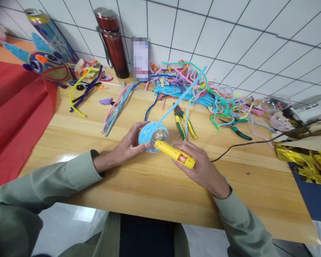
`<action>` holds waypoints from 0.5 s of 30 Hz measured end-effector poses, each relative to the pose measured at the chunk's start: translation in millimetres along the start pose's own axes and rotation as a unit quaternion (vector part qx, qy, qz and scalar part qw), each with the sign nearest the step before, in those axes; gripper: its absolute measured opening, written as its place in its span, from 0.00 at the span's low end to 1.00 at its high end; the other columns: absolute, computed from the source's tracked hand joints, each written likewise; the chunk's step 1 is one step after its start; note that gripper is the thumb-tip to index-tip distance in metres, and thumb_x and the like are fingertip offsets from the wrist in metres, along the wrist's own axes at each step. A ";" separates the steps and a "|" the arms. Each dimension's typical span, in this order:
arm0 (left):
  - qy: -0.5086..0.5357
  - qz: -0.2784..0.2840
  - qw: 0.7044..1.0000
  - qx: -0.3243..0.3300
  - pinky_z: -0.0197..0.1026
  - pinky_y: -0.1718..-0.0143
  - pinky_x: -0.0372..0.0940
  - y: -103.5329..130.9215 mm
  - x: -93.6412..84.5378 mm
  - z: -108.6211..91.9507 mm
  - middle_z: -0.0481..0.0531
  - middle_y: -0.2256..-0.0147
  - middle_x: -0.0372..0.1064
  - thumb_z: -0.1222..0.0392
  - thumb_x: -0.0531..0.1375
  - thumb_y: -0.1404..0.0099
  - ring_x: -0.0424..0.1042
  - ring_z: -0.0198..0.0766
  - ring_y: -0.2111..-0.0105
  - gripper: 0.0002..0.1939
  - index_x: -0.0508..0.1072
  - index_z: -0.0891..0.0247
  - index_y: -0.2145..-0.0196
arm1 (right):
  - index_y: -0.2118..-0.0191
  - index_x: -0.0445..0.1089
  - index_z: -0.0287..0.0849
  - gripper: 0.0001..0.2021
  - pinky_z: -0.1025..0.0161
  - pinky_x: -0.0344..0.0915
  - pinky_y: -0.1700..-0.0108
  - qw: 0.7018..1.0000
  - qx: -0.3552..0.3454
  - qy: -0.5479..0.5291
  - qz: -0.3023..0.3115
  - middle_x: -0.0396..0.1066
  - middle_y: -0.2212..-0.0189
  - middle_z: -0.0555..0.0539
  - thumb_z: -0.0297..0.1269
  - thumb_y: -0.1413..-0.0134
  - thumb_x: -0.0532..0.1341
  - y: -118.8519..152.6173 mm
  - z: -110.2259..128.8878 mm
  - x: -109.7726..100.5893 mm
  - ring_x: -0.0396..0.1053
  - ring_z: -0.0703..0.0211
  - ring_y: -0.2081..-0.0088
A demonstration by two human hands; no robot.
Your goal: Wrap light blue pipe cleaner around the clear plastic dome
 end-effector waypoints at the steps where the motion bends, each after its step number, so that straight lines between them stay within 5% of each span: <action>1: -0.003 -0.001 1.000 0.001 0.65 0.28 0.64 -0.1 -0.2 -0.3 0.63 0.32 0.64 0.45 0.71 0.30 0.68 0.57 0.31 0.38 0.61 0.55 0.31 | 0.48 0.75 0.48 0.09 0.51 0.80 0.48 1.000 0.002 -0.003 0.000 0.83 0.53 0.43 0.35 0.32 0.67 -0.3 0.5 0.5 0.83 0.48 0.53; 15: 0.010 0.002 1.000 -0.002 0.63 0.28 0.65 0.0 0.1 -0.5 0.63 0.31 0.64 0.44 0.72 0.31 0.68 0.56 0.31 0.39 0.61 0.54 0.31 | 0.53 0.73 0.49 0.05 0.54 0.78 0.49 0.999 0.015 -0.033 -0.013 0.81 0.56 0.45 0.34 0.31 0.66 2.2 -0.9 5.3 0.81 0.51 0.56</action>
Point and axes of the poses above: each hand's wrist, its own y-axis away from the middle knuckle, its own x-axis out of the palm, z = x × y, the point moved 3 cm from there along -y, towards the middle knuckle
